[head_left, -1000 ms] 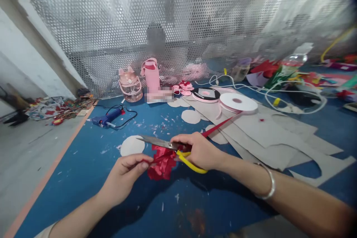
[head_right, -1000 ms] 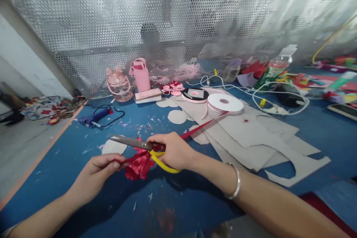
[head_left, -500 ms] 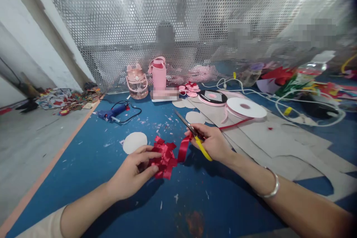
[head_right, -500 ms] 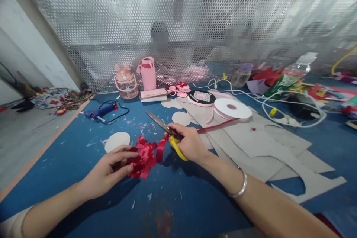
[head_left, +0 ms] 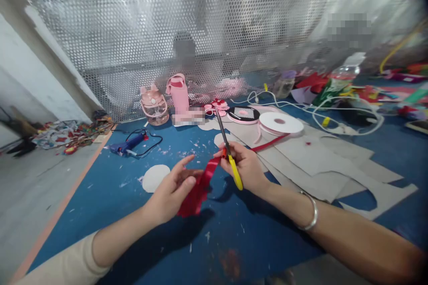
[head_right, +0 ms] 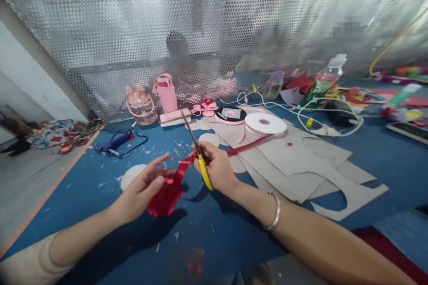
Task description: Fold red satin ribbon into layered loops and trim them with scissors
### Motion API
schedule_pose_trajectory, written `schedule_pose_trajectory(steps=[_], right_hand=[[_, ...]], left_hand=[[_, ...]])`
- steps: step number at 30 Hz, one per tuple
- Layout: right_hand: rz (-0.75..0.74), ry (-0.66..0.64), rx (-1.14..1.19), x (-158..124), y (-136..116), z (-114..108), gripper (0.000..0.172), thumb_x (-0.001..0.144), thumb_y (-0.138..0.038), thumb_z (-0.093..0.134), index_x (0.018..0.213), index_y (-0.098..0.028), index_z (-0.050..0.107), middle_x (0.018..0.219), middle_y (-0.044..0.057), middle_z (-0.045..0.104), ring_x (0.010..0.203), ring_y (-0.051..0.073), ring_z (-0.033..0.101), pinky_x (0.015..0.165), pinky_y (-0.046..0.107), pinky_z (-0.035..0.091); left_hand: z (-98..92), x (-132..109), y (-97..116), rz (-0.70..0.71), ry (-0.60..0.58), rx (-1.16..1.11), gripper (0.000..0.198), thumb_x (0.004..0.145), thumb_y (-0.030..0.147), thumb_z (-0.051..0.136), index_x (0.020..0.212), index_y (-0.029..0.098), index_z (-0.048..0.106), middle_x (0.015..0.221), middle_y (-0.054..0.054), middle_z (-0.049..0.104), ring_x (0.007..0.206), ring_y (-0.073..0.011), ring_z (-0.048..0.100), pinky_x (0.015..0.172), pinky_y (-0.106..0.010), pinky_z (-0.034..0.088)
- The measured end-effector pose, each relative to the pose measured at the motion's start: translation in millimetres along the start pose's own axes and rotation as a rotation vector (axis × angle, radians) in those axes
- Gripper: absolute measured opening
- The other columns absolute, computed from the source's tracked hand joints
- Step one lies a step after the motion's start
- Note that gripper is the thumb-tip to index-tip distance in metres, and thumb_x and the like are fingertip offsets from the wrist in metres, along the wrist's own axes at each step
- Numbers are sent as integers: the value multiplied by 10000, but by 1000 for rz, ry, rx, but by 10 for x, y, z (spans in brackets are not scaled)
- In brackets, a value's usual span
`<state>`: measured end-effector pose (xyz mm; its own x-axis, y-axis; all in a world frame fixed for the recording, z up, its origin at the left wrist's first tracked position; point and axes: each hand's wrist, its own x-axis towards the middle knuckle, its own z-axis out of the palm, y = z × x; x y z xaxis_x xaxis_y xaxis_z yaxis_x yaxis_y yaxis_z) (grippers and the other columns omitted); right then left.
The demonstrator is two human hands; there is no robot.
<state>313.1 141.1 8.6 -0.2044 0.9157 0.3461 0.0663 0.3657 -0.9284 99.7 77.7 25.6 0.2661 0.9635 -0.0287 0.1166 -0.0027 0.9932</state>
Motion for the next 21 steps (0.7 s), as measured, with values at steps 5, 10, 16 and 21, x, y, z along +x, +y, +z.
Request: schedule_pose_trajectory(steps=[5,10,16,21], right_hand=[[35,31,31,45,59,35,315,719,-240,638,1022,-178,579,820,43,707,764,184,693,692,285,545],[97,-48,64,94,62,-40,359,744,-306,695,1046,-155,576,817,63,704,741,190,705,684,296,570],[316,-308,-31,106,-73,-412,498,893,-497,567,1265,-221,383,670,-24,618,437,120,598,385,186,451],[391,-483,-264,127,-224,-556,322,865,-413,636,1072,-188,533,709,-3,593,490,97,588,469,184,494]], left_hand=[[63,138,-122,-86,-122,-220,516,737,378,782,1195,188,640,867,-61,746,792,-162,672,742,-264,506],[-166,227,-224,-152,-9,-334,274,602,361,875,793,185,786,715,-38,759,606,-90,608,618,-201,464],[-300,319,-306,-278,39,-548,394,575,343,893,939,240,784,868,-64,787,617,-68,595,616,-189,443],[-298,306,-342,-274,-94,-574,419,638,312,864,1041,283,753,1031,-55,771,635,-51,591,639,-179,452]])
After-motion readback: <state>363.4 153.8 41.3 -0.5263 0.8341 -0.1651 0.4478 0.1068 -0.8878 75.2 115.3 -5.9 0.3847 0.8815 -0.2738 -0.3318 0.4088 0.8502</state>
